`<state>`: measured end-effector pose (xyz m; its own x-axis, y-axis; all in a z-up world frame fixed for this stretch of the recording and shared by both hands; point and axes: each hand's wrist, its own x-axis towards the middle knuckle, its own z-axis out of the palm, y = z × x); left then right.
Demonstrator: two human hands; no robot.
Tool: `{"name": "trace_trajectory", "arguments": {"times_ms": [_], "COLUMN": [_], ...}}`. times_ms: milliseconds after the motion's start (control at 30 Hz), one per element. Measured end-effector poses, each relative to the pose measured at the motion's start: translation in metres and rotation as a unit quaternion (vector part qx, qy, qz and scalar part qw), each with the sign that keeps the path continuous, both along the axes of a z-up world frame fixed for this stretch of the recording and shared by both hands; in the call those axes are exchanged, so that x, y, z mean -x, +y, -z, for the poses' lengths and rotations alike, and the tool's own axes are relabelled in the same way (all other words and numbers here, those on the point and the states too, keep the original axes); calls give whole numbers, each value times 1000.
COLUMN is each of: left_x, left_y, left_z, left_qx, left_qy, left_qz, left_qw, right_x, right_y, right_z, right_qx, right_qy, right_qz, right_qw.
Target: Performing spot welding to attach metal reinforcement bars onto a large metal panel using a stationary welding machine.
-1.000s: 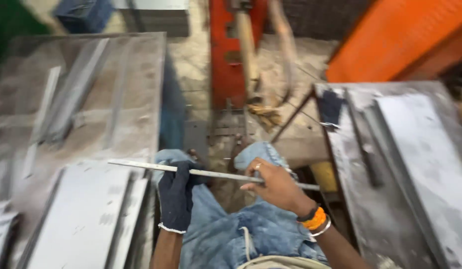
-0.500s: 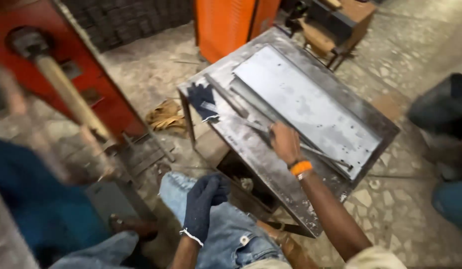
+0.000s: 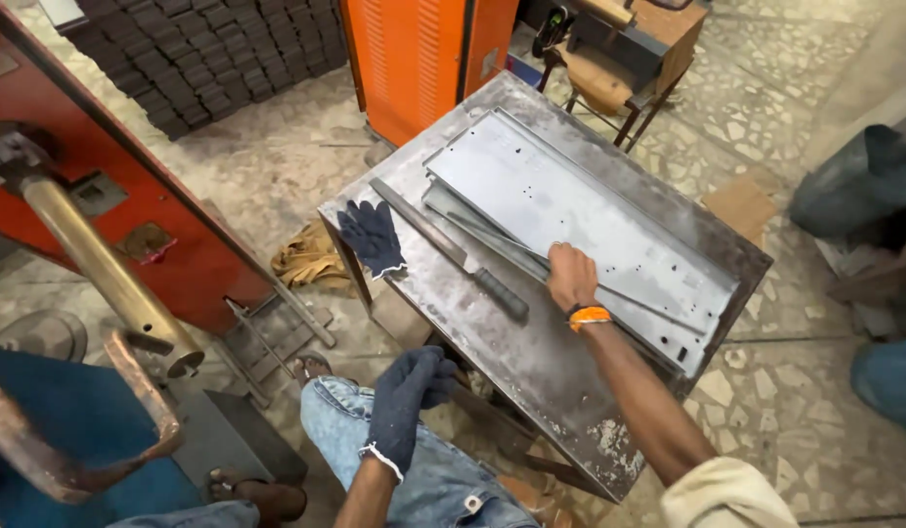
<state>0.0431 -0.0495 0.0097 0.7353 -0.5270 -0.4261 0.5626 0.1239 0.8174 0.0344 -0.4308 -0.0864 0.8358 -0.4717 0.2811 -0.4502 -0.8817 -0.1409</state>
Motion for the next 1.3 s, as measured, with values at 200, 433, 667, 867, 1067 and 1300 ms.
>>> {"name": "trace_trajectory", "arguments": {"times_ms": [200,433,667,867,1067,1300], "left_x": [-3,-6,-15,65,138,136], "left_y": [-12,-30,6,101,163,199], "left_z": [-11,-16,-86,-217,-230,-216], "left_qx": [13,71,58,-31,-528,-468], "left_qy": [2,9,-179,-295,-453,-729], "left_qz": [-15,-55,-176,-268,-172,-157], "left_qw": [1000,996,966,916,698,475], "right_x": [3,43,43,-1,21,39], "right_y": [26,107,153,148,111,49], "right_z": [-137,-277,-299,-263,-257,-268], "right_qx": [56,-139,-388,-411,-442,-411], "right_qy": [-71,-97,-291,-351,-322,-301], "right_qz": [-76,-135,-305,-82,7,-138], "right_qw": [993,976,820,837,837,849]}}
